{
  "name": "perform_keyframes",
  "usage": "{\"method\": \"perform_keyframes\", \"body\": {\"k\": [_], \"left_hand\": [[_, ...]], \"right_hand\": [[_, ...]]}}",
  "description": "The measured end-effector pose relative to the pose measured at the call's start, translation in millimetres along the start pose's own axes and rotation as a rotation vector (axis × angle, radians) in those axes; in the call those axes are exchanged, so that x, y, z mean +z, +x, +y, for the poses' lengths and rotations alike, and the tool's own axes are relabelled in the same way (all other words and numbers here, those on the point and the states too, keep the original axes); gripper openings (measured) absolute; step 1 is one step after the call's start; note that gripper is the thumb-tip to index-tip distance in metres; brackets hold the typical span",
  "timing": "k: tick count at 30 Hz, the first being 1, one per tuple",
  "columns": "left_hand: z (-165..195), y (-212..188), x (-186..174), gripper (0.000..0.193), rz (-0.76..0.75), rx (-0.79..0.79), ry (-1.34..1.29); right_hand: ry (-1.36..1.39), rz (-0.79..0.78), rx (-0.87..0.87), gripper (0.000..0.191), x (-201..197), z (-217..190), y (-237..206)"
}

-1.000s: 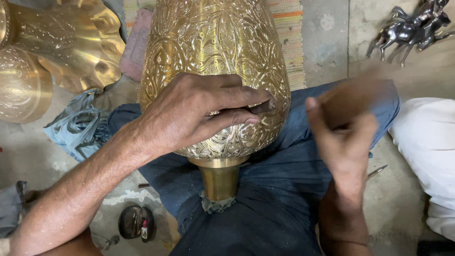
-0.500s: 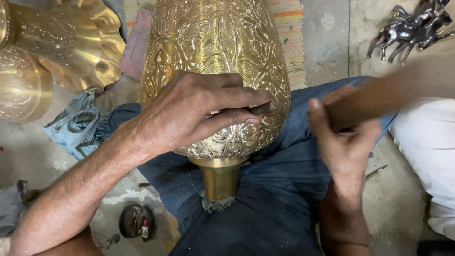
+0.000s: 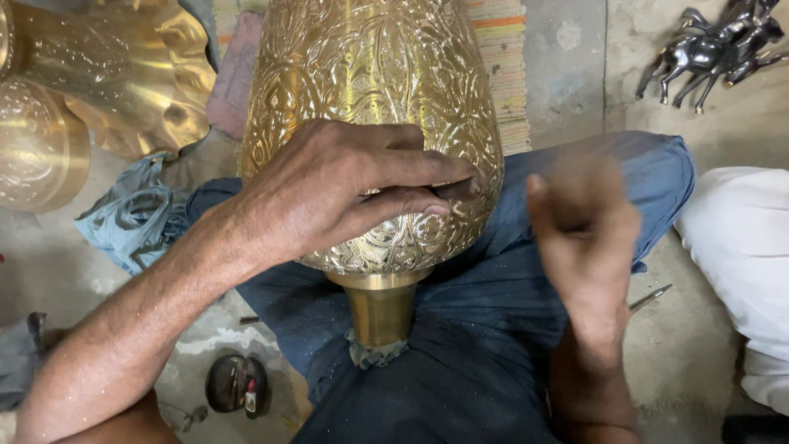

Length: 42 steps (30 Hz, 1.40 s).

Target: The person sits cross-legged on the floor holding a chisel against an ornate brass vessel resting on their lap and strikes the chisel with a wooden mallet, working the embossed pattern across the vessel surface and repositioning the chisel repeatedly.

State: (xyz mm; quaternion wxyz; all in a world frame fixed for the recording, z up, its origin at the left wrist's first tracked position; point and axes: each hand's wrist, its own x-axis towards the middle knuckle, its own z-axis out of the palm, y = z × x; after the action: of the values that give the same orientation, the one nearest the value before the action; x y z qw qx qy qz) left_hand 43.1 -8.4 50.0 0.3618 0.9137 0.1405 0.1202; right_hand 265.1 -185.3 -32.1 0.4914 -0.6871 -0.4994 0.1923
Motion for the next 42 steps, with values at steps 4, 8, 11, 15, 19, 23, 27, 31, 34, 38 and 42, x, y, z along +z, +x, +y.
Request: {"method": "perform_keyframes", "body": {"k": [4, 8, 11, 15, 19, 23, 27, 31, 34, 38, 42], "left_hand": [[-1.3, 0.1, -2.0, 0.034, 0.0, 0.005, -0.006], [-0.3, 1.7, -1.2, 0.033, -0.054, -0.053, -0.058], [2.0, 1.7, -0.1, 0.034, -0.066, -0.101, -0.056], [0.6, 3.0, -0.3, 0.033, 0.044, 0.082, 0.059], [-1.1, 3.3, -0.6, 0.034, -0.091, -0.091, -0.045], [-1.2, 4.5, -1.1, 0.032, -0.043, -0.023, -0.012], [1.0, 5.0, -2.5, 0.036, -0.051, -0.042, -0.026], [-0.5, 5.3, -4.6, 0.036, -0.066, -0.044, -0.007], [-2.0, 3.7, -2.4, 0.036, -0.04, 0.011, 0.004], [-4.9, 3.3, 1.0, 0.034, -0.085, -0.033, 0.007], [-4.6, 2.8, -0.5, 0.037, -0.051, 0.017, 0.01]], "right_hand": [[-0.101, 0.064, -0.067, 0.017, 1.5, -3.6, 5.1], [-0.173, 0.048, -0.222, 0.022, 6.0, -24.2, 17.3], [0.237, 0.244, 0.097, 0.027, 9.0, -27.8, 17.6], [-0.381, -0.008, -0.298, 0.035, 1.4, -8.9, 11.8], [-0.021, 0.099, -0.009, 0.022, 3.6, -0.6, 6.1], [-0.168, 0.041, -0.145, 0.022, 7.6, -18.3, 18.8], [0.24, 0.241, 0.044, 0.023, 15.6, -29.2, 27.5], [-0.337, 0.096, -0.286, 0.021, 9.5, -6.4, 20.3], [0.006, 0.146, -0.078, 0.021, 10.1, 14.5, 7.6], [-0.245, 0.091, -0.165, 0.023, 7.1, 18.3, 6.6], [0.504, 0.246, 0.187, 0.014, 16.2, -5.7, 13.8]]}}
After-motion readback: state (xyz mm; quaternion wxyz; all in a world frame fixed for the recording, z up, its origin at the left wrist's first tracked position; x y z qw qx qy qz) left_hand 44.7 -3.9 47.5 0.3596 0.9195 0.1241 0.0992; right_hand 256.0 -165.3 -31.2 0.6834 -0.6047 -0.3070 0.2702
